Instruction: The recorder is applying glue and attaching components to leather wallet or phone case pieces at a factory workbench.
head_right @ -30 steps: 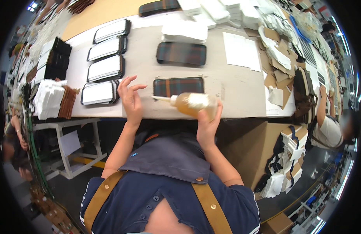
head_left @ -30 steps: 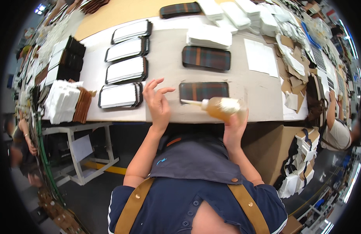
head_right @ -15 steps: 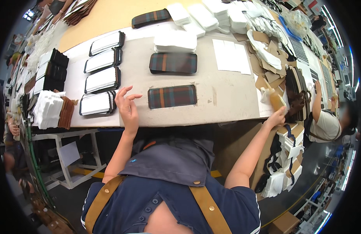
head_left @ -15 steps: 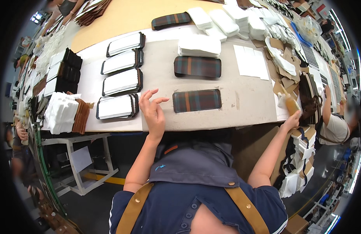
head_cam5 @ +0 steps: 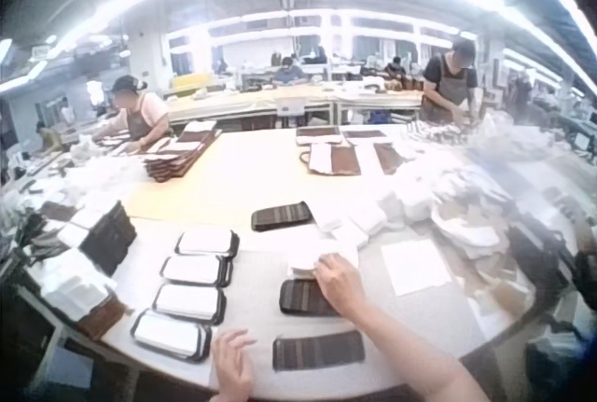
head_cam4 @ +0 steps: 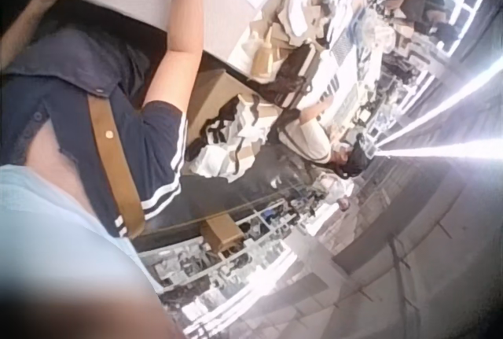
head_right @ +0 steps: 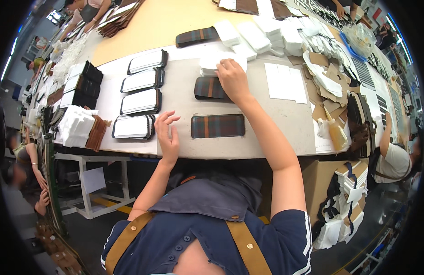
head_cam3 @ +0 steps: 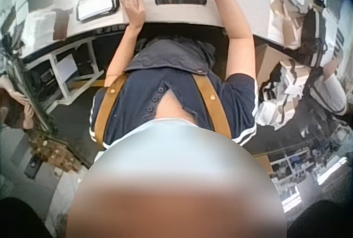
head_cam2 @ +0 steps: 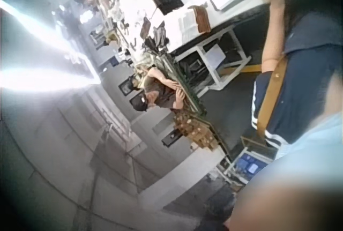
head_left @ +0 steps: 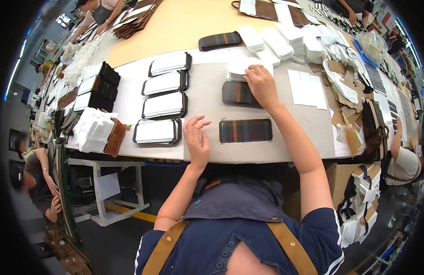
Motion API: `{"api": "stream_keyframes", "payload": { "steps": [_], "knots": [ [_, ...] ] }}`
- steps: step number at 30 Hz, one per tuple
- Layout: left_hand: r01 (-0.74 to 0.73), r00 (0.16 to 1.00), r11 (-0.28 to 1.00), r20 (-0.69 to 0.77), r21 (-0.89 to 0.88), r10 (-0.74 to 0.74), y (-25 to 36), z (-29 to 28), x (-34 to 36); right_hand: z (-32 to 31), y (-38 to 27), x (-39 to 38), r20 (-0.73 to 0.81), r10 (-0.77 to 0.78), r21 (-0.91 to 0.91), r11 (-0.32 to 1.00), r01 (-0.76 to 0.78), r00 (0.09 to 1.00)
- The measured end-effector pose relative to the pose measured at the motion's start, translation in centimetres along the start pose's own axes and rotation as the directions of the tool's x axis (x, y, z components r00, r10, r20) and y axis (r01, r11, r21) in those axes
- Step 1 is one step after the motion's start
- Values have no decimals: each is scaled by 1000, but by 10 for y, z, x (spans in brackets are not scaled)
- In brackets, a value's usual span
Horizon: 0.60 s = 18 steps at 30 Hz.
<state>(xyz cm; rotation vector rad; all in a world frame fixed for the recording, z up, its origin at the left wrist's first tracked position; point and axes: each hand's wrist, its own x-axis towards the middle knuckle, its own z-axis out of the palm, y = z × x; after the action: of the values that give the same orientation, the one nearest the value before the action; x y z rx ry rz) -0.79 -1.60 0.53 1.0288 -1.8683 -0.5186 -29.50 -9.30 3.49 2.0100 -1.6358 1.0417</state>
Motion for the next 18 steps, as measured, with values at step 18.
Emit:
{"api": "stream_keyframes", "payload": {
  "steps": [18],
  "knots": [
    [-333, 933, 900, 234, 283, 271, 0, 102, 134, -55, 113, -2, -157, 951, 982, 178, -59, 265]
  ]
}}
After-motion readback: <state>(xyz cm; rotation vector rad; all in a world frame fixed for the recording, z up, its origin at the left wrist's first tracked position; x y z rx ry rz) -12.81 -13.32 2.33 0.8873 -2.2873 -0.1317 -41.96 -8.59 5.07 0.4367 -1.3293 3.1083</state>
